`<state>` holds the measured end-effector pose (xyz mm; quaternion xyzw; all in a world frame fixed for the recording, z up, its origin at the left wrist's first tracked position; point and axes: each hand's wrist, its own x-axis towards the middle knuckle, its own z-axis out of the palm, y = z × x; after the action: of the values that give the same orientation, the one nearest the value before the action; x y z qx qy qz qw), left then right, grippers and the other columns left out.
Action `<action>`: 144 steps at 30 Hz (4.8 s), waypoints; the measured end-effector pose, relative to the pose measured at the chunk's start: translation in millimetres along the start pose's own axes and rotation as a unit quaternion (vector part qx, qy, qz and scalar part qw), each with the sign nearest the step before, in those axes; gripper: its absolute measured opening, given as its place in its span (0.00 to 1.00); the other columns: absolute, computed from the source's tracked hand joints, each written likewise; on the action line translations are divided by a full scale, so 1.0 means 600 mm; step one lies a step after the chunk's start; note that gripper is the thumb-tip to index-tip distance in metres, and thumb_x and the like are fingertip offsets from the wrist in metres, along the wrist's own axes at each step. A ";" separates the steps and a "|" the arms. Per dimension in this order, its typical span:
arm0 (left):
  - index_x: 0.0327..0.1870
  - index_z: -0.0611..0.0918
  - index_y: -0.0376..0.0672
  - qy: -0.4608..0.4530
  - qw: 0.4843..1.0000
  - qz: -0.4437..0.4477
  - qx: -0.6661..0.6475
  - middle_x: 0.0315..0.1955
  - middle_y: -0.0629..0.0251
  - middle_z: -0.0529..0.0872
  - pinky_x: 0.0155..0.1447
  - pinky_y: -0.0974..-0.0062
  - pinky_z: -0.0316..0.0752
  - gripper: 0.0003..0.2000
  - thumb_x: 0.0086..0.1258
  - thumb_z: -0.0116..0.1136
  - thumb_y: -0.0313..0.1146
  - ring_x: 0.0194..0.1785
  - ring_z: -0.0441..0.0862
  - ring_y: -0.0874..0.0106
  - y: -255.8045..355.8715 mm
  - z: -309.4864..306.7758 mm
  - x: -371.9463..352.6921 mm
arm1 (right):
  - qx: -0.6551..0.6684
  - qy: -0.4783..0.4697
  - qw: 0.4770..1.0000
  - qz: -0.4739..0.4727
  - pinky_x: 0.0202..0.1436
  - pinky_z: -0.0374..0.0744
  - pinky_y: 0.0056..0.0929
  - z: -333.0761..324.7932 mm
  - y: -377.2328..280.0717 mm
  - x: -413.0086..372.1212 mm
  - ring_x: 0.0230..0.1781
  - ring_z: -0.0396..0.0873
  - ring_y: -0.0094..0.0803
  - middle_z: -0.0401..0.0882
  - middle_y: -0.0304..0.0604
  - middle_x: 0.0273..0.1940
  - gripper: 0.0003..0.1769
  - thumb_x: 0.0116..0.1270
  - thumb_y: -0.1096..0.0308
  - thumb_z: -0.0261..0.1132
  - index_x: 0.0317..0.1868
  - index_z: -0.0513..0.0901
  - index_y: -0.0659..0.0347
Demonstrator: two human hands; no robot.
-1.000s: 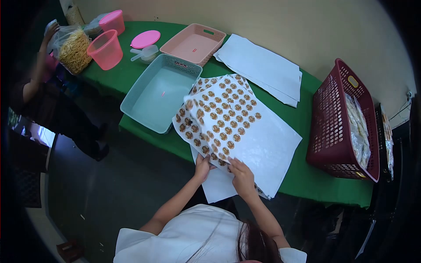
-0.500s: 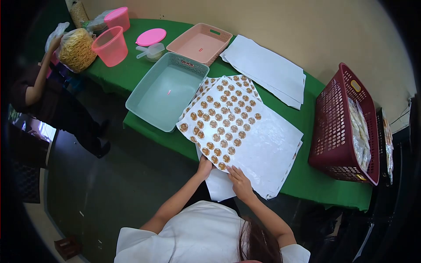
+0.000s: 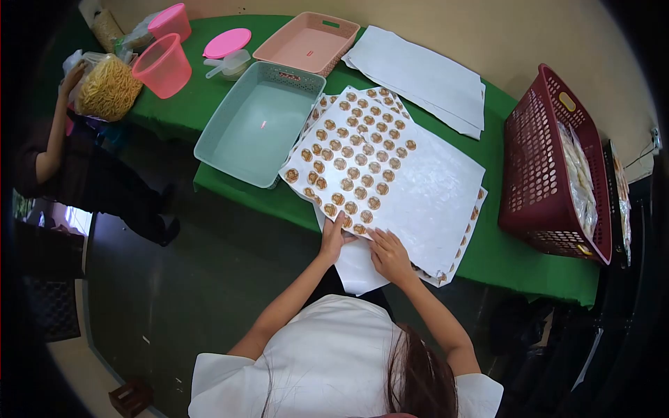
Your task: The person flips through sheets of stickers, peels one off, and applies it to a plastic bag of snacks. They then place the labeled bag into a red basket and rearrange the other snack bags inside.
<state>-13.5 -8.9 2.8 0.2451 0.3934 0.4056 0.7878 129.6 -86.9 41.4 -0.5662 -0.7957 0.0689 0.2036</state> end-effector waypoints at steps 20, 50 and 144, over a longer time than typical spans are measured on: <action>0.58 0.56 0.45 0.081 0.995 0.015 0.058 0.50 0.59 0.68 0.35 0.70 0.80 0.21 0.65 0.43 0.30 0.49 0.72 0.66 0.007 0.008 0.007 | 0.019 0.075 0.986 0.147 0.58 0.62 0.39 0.007 -0.013 -0.013 0.54 0.64 0.43 0.67 0.47 0.51 0.31 0.40 0.83 0.58 0.51 0.66 0.63; 0.62 0.39 0.36 0.182 0.941 0.138 0.250 0.55 0.50 0.57 0.60 0.70 0.55 0.44 0.46 0.55 0.23 0.57 0.59 0.63 -0.030 0.026 -0.004 | -0.025 0.164 0.978 0.125 0.50 0.68 0.36 -0.109 0.531 0.352 0.45 0.70 0.45 0.73 0.51 0.41 0.10 0.50 0.77 0.55 0.35 0.75 0.65; 0.63 0.40 0.37 0.154 0.925 0.275 0.213 0.62 0.47 0.45 0.65 0.70 0.43 0.36 0.55 0.44 0.20 0.65 0.46 0.58 -0.048 0.046 -0.002 | 0.135 0.141 0.967 0.166 0.45 0.72 0.36 -0.022 0.000 0.077 0.37 0.76 0.39 0.78 0.45 0.36 0.13 0.53 0.78 0.56 0.41 0.78 0.60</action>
<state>21.9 -27.5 -1.4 0.4398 0.5046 0.5454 0.5044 122.0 -45.8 64.5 -0.6615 -0.6374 0.1275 0.3740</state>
